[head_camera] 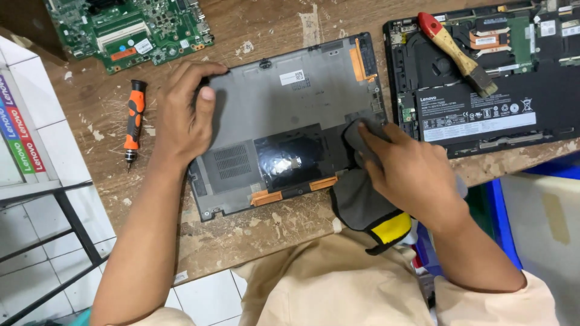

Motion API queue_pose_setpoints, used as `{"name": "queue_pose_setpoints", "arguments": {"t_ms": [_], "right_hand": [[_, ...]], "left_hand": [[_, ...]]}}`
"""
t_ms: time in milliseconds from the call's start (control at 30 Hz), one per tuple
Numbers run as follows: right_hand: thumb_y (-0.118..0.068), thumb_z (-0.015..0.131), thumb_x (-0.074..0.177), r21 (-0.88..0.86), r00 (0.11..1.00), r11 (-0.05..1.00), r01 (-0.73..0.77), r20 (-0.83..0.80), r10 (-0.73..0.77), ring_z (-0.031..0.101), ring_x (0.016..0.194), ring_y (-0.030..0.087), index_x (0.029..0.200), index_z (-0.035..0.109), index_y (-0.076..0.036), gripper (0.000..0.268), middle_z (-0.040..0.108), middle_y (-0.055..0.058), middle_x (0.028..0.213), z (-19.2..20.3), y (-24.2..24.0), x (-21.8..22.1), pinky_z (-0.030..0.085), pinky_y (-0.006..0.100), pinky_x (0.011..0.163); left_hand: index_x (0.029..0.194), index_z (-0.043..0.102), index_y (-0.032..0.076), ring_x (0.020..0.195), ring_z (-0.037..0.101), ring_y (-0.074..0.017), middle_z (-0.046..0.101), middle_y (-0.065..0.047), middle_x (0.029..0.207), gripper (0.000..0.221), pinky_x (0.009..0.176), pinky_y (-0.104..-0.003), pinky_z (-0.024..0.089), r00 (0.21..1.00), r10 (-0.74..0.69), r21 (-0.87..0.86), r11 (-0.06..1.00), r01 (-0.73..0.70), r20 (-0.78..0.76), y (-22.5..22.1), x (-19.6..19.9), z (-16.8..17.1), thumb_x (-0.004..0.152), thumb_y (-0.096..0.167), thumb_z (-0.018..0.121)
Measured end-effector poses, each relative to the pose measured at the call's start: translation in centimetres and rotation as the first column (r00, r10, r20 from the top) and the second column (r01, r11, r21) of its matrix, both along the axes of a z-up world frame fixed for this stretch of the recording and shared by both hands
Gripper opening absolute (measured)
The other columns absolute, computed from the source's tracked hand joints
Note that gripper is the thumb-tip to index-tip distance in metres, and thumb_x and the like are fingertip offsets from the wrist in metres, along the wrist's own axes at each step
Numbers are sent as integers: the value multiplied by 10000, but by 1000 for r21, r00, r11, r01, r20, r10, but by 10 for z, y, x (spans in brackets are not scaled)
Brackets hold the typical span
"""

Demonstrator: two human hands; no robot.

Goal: The person scrapes residue from the back cover of a disassembled laptop using a red-handled tool, then wipes the cover with a cloth. They flip the cover to clean the other side and set it aside. Finally, they use a screwdriver on the exposed motherboard.

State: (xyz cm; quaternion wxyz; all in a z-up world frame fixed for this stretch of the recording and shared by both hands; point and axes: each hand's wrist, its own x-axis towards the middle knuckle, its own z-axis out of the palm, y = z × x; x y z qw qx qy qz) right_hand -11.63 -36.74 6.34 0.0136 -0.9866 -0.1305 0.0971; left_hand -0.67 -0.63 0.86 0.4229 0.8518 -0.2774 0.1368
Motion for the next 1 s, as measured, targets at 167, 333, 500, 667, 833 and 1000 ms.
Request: {"name": "queue_pose_setpoints", "arguments": {"t_ms": [167,333,500,667,833,1000], "right_hand": [[-388,614,1008,19,965,964,-264,4,264,758,573,365,1503,669,-275,511,680,68,1312,-3,28,13,578,504,410],[-121,613,977,197,749,779,-595,-215,627,724,670,305,1559,630,-302,610,605,86,1189,0,43,42,515,466,320],[77,544,932,147,717,803,-578,-378,585,762,724,407,1457,714,-322,681,578,132,1284,27,53,52,545,556,394],[151,580,893,-50,729,810,-585,-470,497,770,741,365,1505,649,-391,821,611,44,1098,38,67,67,590,547,484],[56,657,840,82,551,554,-828,-58,832,705,724,302,1455,715,-406,771,584,110,1081,-21,96,58,570,463,376],[44,600,885,73,526,557,-827,-248,813,762,707,323,1402,726,-285,626,635,103,1161,13,118,65,608,492,452]], "left_hand": [[1244,704,-90,1116,716,-408,745,-268,1184,858,929,-509,538,1000,2,1,1000,-2,6,0,0,0,1210,600,196],[1244,707,-78,1125,710,-405,739,-260,1177,896,954,-523,536,1000,5,-12,1000,-5,-20,0,1,-4,1194,638,170],[1230,713,-67,1101,719,-398,750,-256,1160,927,938,-519,539,1000,9,-30,999,-10,-21,1,4,-5,1182,665,146],[1231,710,-56,1104,690,-376,732,-221,1140,843,929,-468,501,999,5,-76,997,-9,-46,3,-2,9,1195,611,195],[1200,698,-29,1125,699,-361,738,-181,1158,754,947,-457,506,998,-26,-150,989,17,-57,2,0,14,1198,567,235],[1201,670,-26,1085,683,-345,702,-168,1129,667,903,-432,493,999,-42,-164,986,36,-34,5,-1,13,1211,502,263]]}}
